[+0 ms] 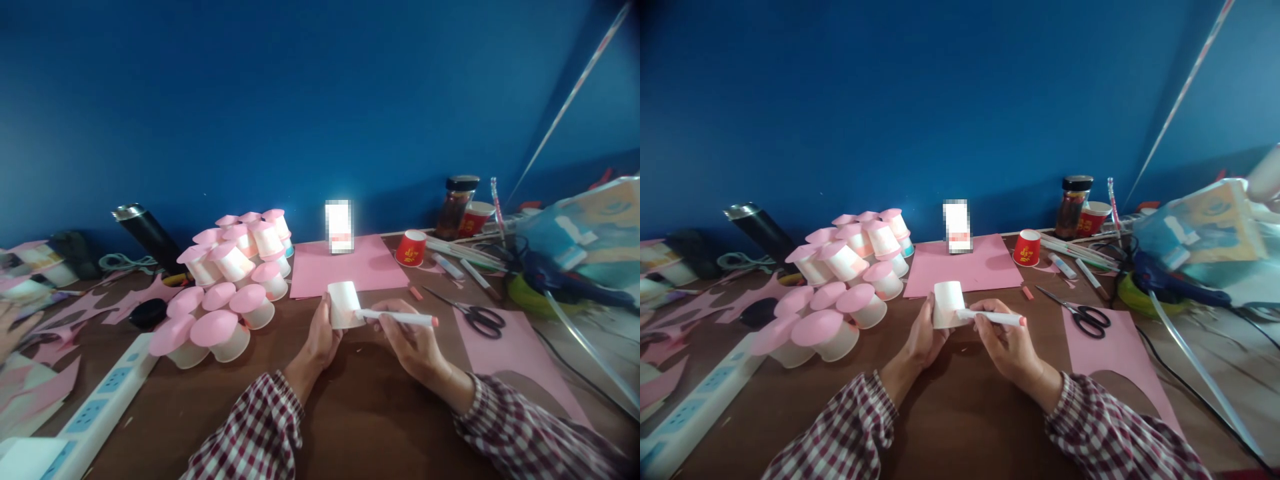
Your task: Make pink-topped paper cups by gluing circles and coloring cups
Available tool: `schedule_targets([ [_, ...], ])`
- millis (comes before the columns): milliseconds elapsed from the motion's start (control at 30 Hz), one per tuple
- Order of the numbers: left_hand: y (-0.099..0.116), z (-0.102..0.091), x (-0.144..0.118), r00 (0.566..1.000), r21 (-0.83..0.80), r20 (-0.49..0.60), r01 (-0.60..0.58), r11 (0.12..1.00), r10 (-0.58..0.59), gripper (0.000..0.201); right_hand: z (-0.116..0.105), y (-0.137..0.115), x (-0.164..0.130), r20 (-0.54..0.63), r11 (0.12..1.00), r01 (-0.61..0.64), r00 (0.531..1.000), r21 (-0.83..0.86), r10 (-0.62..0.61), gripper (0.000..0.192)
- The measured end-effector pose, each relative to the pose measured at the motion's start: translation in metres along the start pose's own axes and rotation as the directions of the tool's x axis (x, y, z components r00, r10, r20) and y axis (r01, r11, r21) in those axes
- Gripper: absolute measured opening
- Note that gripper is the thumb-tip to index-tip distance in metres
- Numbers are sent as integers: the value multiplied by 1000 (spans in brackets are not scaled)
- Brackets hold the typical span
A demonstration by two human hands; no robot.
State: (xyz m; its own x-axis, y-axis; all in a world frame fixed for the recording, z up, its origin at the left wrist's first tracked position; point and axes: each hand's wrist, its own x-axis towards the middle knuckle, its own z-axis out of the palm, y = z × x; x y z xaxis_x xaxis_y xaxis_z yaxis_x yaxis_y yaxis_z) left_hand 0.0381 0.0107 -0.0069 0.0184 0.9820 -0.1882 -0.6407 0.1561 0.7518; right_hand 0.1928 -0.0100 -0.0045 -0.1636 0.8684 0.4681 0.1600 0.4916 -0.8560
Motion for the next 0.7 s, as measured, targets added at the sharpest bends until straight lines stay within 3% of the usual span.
schedule_targets([
  [100,0,0,0,1000,-25,-13,19,999,-20,38,-2,-2,0,78,995,40,996,-92,-33,13],
  [200,-1,0,0,1000,-16,13,4,1000,-3,33,-3,-4,1,50,987,58,997,-151,-51,14],
  [400,-3,-1,1,1000,8,0,5,1000,-5,34,-3,-7,2,101,985,64,994,-158,-49,14],
  [567,-4,-2,1,1000,17,3,11,1000,-11,34,-3,-6,2,48,984,52,998,-168,-44,15],
  [700,-2,-1,1,1000,15,-12,-12,1000,12,34,-3,-6,2,90,987,45,995,-152,-31,13],
])
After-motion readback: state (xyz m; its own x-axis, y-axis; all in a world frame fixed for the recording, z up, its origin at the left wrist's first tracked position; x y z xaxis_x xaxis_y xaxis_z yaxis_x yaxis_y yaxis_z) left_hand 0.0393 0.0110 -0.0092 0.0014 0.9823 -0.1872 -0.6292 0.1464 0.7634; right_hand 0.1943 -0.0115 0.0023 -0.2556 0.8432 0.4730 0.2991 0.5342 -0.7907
